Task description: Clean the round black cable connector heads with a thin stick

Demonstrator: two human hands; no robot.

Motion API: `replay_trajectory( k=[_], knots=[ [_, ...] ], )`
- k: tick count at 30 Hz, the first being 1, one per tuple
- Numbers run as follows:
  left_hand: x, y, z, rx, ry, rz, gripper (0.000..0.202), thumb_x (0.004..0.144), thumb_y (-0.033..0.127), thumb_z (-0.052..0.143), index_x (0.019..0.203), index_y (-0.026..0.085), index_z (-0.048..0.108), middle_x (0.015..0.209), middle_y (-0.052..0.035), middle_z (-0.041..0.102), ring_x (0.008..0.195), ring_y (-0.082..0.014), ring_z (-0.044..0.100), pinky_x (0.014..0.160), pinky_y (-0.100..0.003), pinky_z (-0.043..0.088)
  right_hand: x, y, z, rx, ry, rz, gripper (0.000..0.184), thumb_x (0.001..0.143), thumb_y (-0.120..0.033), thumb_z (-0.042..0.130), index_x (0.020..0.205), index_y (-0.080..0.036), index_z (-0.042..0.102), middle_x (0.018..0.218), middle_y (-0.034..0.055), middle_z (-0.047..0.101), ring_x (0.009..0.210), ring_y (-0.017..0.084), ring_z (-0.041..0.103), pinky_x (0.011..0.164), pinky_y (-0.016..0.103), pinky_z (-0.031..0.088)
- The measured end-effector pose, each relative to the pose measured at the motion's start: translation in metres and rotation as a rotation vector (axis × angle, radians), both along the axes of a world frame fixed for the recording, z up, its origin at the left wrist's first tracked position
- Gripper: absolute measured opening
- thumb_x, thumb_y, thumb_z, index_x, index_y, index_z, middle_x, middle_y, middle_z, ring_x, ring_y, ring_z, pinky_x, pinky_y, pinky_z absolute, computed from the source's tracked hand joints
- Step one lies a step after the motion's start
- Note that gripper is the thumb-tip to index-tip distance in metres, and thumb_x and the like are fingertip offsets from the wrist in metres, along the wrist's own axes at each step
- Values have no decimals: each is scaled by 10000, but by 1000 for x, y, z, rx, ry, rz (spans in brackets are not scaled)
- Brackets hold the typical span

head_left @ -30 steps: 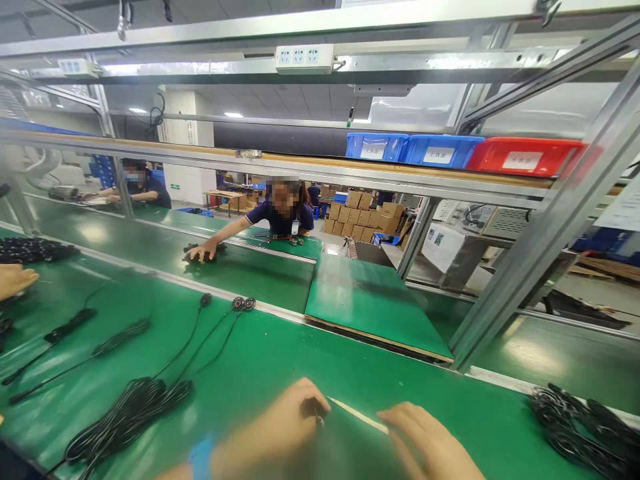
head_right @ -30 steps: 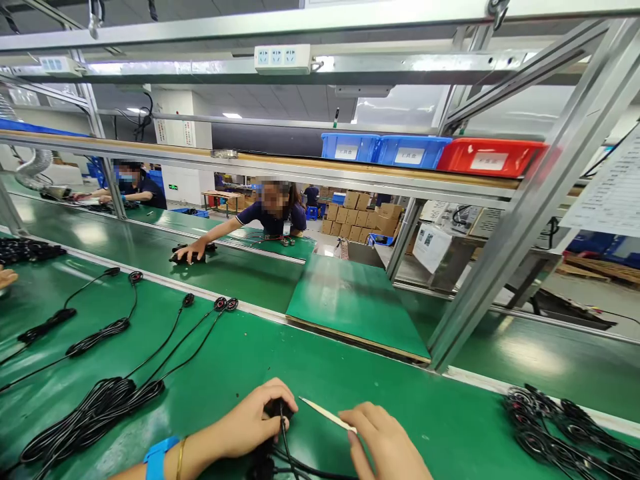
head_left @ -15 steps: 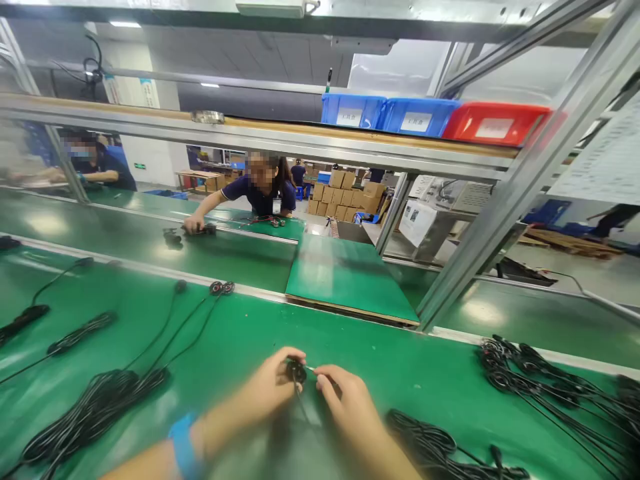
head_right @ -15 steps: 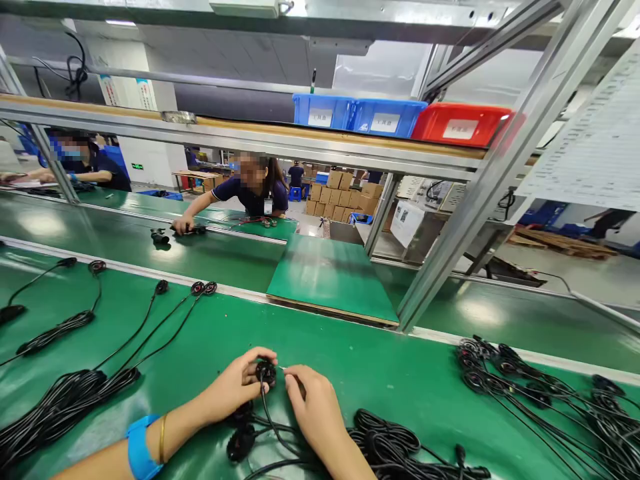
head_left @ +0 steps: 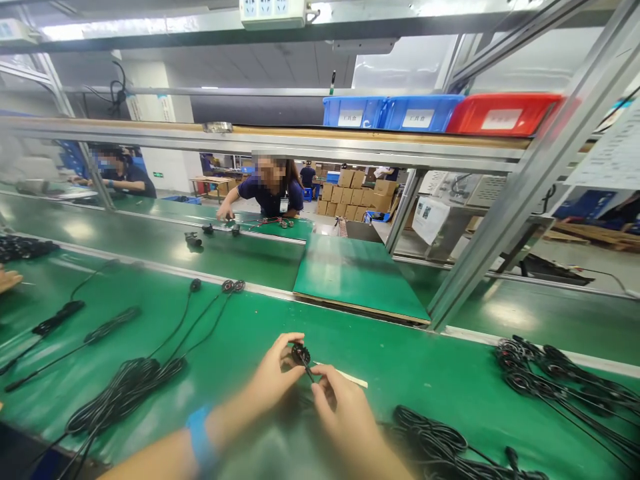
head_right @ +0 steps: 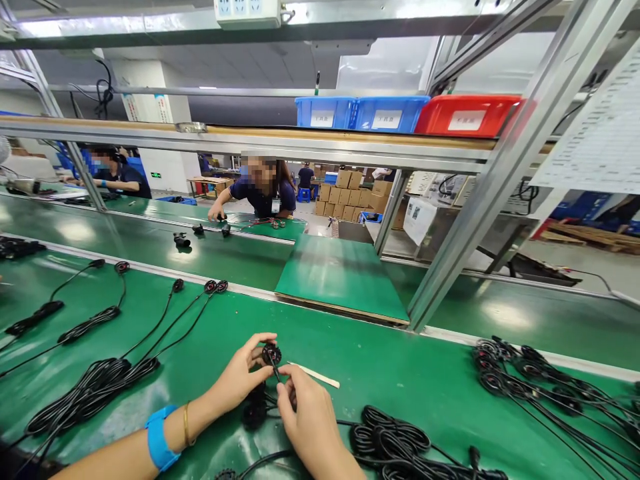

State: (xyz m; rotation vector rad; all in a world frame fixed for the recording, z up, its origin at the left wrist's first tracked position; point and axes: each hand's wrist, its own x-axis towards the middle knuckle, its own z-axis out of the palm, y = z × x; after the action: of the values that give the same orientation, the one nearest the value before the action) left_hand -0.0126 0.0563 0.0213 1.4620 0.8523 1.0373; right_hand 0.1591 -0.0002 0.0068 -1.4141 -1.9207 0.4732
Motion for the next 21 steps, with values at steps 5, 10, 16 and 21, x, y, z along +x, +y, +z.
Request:
replay_trajectory(
  k=[5, 10, 16, 21],
  knots=[
    [-5, -4, 6, -4, -73, -62, 501, 764, 172, 688, 1217, 178, 474, 1308, -137, 543, 1191, -246, 531, 954, -353, 417, 4, -3, 4, 137, 17, -61, 243, 973, -348, 430, 1105, -209, 579, 723, -18, 596, 607, 118, 560, 593, 232, 423],
    [-8, -8, 14, -62, -236, -175, 513, 752, 253, 759, 1205, 163, 537, 1349, -162, 533, 1254, -285, 501, 1062, -414, 360, 6, -6, 15, 264, 65, -68, 228, 973, -352, 461, 1084, -202, 592, 733, -9, 581, 595, 101, 559, 579, 205, 444],
    [-11, -15, 26, -87, -263, -237, 549, 765, 322, 780, 1250, 175, 569, 1324, -157, 561, 1247, -283, 508, 1095, -426, 339, 10, -9, 22, 519, -66, -80, 183, 957, -320, 492, 1025, -219, 629, 737, 0, 626, 577, 87, 618, 551, 158, 488],
    [-9, -25, 26, -279, -461, -340, 585, 792, 308, 766, 1315, 189, 532, 1303, -171, 560, 1078, -242, 613, 923, -360, 469, 22, -9, 21, 589, -307, -33, 211, 921, -277, 515, 1039, -245, 687, 794, 16, 689, 588, 97, 655, 528, 140, 502]
  ],
)
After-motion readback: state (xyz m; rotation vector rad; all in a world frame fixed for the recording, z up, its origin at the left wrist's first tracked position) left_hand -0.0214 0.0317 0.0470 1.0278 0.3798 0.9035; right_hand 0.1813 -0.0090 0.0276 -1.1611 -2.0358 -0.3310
